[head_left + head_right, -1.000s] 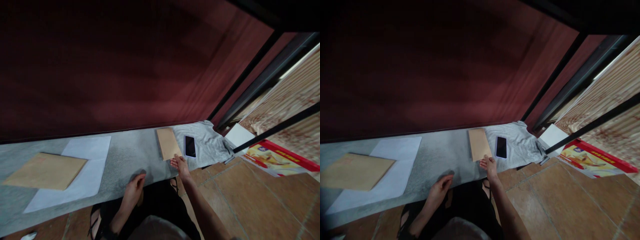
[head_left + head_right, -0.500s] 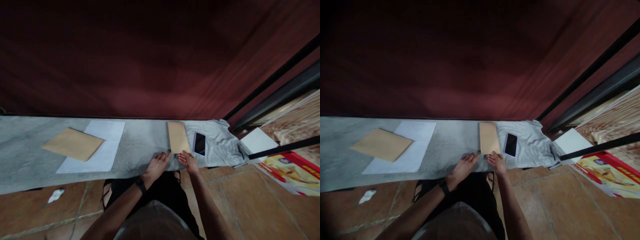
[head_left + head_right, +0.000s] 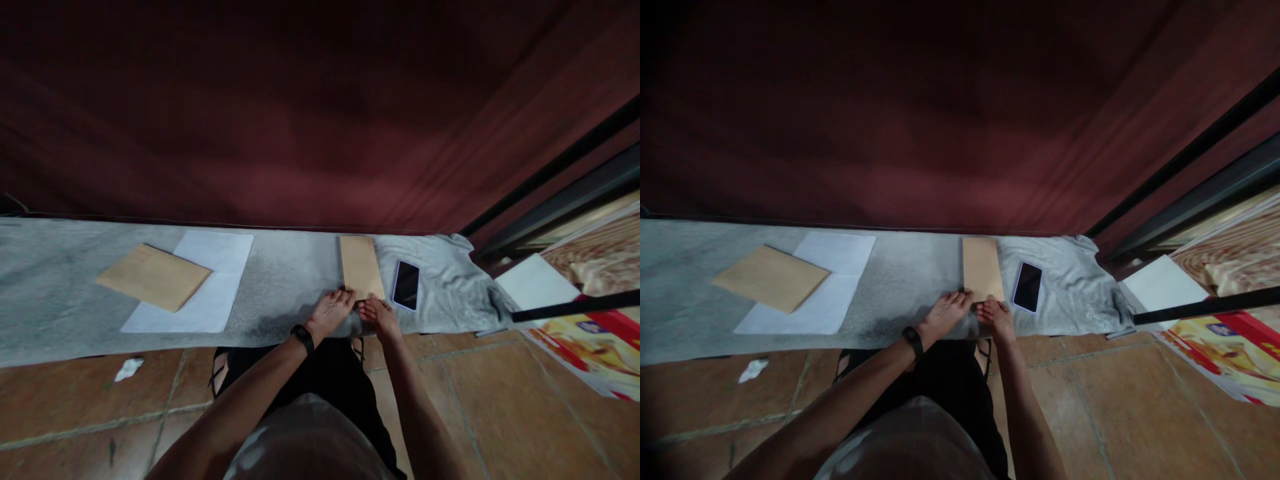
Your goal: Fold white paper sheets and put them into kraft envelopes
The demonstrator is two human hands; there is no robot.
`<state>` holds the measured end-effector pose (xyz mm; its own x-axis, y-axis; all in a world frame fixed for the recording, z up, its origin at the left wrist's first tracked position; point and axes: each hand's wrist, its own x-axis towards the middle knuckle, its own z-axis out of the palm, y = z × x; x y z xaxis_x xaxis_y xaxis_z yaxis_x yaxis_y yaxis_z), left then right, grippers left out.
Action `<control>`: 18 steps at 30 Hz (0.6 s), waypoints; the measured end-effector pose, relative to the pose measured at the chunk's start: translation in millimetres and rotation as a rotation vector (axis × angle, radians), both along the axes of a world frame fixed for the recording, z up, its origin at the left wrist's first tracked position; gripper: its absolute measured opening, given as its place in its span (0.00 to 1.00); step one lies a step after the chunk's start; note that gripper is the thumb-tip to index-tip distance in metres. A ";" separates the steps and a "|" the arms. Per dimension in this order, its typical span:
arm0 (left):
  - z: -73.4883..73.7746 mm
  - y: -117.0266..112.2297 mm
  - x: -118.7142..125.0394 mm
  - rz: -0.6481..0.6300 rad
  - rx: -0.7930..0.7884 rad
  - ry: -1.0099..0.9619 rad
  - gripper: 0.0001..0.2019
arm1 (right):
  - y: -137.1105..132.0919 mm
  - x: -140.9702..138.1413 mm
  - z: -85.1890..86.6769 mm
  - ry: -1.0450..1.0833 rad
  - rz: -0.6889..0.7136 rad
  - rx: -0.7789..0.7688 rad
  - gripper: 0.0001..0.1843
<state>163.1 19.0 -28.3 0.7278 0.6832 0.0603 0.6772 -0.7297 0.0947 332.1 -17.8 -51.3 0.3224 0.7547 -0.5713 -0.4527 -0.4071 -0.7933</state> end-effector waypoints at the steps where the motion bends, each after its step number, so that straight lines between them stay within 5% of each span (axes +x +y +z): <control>1: 0.2 1.0 1.3 -0.001 -0.002 0.007 0.21 | -0.2 0.0 0.3 -0.001 0.002 -0.001 0.13; 13: -0.2 6.8 6.7 0.009 -0.010 0.048 0.20 | -4.8 -0.2 -5.2 -0.041 -0.002 0.040 0.15; 18: 1.2 5.2 6.5 0.018 -0.009 0.040 0.20 | -13.6 -3.1 -3.5 -0.380 -0.081 0.209 0.32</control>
<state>169.6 24.2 -27.2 0.7173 0.6963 0.0256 0.6933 -0.7169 0.0739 329.0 -31.4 -54.8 0.5432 0.8049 -0.2387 -0.1366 -0.1958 -0.9711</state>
